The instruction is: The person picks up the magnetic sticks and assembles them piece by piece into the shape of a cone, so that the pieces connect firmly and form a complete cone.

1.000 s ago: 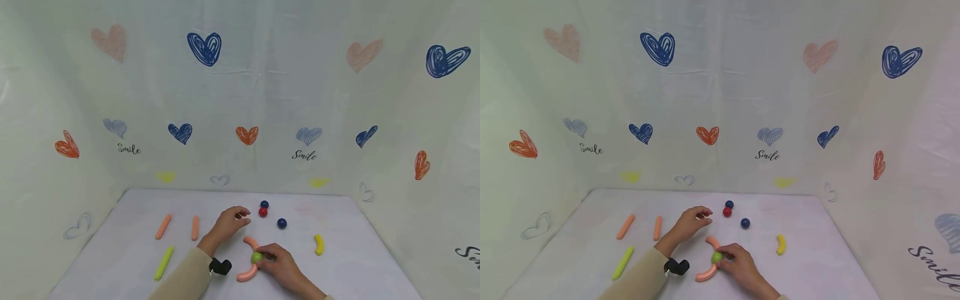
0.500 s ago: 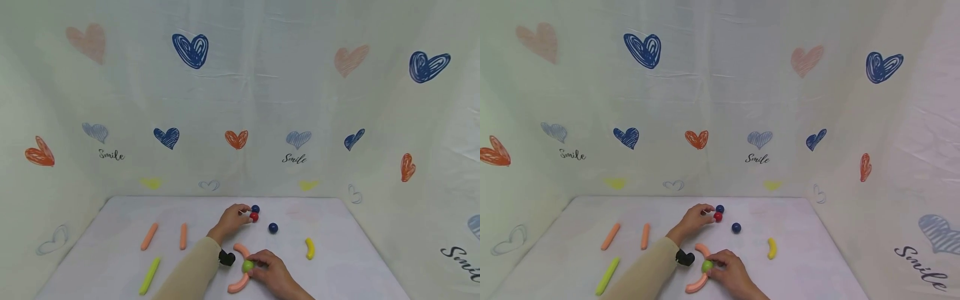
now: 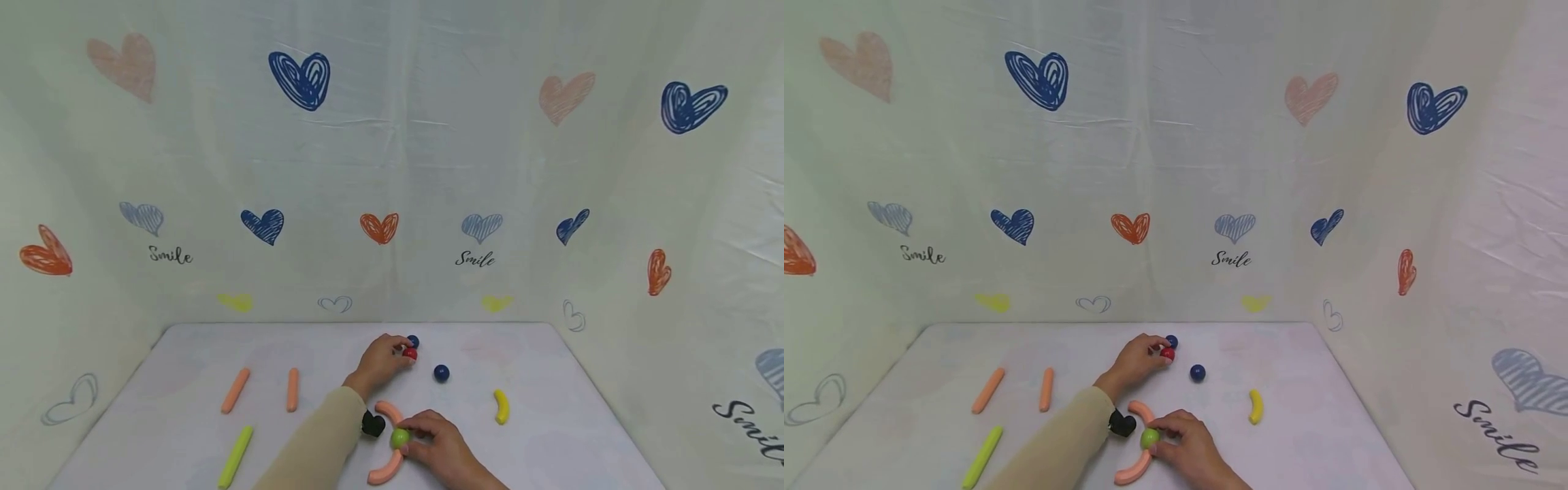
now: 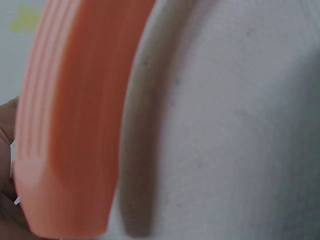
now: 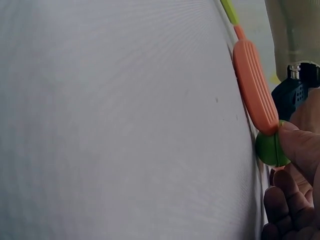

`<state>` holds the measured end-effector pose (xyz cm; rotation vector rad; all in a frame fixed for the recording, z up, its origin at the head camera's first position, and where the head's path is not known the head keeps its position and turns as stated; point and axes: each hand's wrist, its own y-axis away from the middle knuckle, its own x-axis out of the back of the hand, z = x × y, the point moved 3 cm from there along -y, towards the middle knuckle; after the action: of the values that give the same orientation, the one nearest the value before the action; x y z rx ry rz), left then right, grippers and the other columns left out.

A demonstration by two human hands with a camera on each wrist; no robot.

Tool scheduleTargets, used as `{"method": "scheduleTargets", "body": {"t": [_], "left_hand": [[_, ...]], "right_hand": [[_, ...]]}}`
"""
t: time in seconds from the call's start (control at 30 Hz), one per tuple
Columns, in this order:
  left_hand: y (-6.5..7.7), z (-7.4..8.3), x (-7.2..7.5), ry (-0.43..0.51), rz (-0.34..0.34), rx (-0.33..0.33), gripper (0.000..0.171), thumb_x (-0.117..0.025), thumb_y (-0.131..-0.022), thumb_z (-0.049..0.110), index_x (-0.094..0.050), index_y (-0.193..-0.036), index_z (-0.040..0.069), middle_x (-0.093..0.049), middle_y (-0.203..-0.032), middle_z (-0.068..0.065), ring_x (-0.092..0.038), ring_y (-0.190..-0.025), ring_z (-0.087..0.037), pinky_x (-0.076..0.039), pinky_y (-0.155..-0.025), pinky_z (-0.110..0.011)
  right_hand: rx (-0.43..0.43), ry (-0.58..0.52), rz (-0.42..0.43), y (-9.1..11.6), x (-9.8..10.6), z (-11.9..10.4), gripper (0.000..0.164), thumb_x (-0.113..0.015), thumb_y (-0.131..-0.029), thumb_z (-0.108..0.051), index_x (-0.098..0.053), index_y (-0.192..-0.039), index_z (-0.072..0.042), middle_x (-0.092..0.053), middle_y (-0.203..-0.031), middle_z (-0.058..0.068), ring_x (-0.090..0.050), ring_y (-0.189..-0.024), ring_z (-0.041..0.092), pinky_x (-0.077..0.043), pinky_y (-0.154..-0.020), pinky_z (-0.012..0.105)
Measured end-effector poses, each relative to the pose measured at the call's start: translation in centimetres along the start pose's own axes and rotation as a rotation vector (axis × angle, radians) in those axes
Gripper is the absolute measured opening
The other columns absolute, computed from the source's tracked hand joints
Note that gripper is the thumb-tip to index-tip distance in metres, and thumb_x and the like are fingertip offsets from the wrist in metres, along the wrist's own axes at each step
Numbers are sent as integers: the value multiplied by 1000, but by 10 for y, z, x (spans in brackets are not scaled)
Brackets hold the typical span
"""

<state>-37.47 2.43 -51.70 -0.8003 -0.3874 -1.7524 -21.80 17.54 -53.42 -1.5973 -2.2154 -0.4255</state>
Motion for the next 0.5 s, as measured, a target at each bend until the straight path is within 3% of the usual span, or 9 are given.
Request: {"method": "scheduleTargets", "body": {"t": [0.23,0.5], "left_hand": [[4,-2,5,-32,10,1,22,-83,-92,25,-74,-112,20,-68,-107,-3,-60,-95,-18,-52,-87,-41],[14,-8,11,25,-14,-14,25,-81,-94,20,-72,-116,14,-71,-105,-1,-58,-95,-16,-51,-86,-38]], "right_hand": [[14,5,-15,0,-2,-3,29,-81,-93,-26,-78,-122,-27,-69,-116,-8,-59,-103,7,-49,-88,22],[16,51,16,2,0,-2,29,-83,-91,-27,-79,-119,-29,-69,-113,-9,-58,-100,5,-49,-86,22]]}}
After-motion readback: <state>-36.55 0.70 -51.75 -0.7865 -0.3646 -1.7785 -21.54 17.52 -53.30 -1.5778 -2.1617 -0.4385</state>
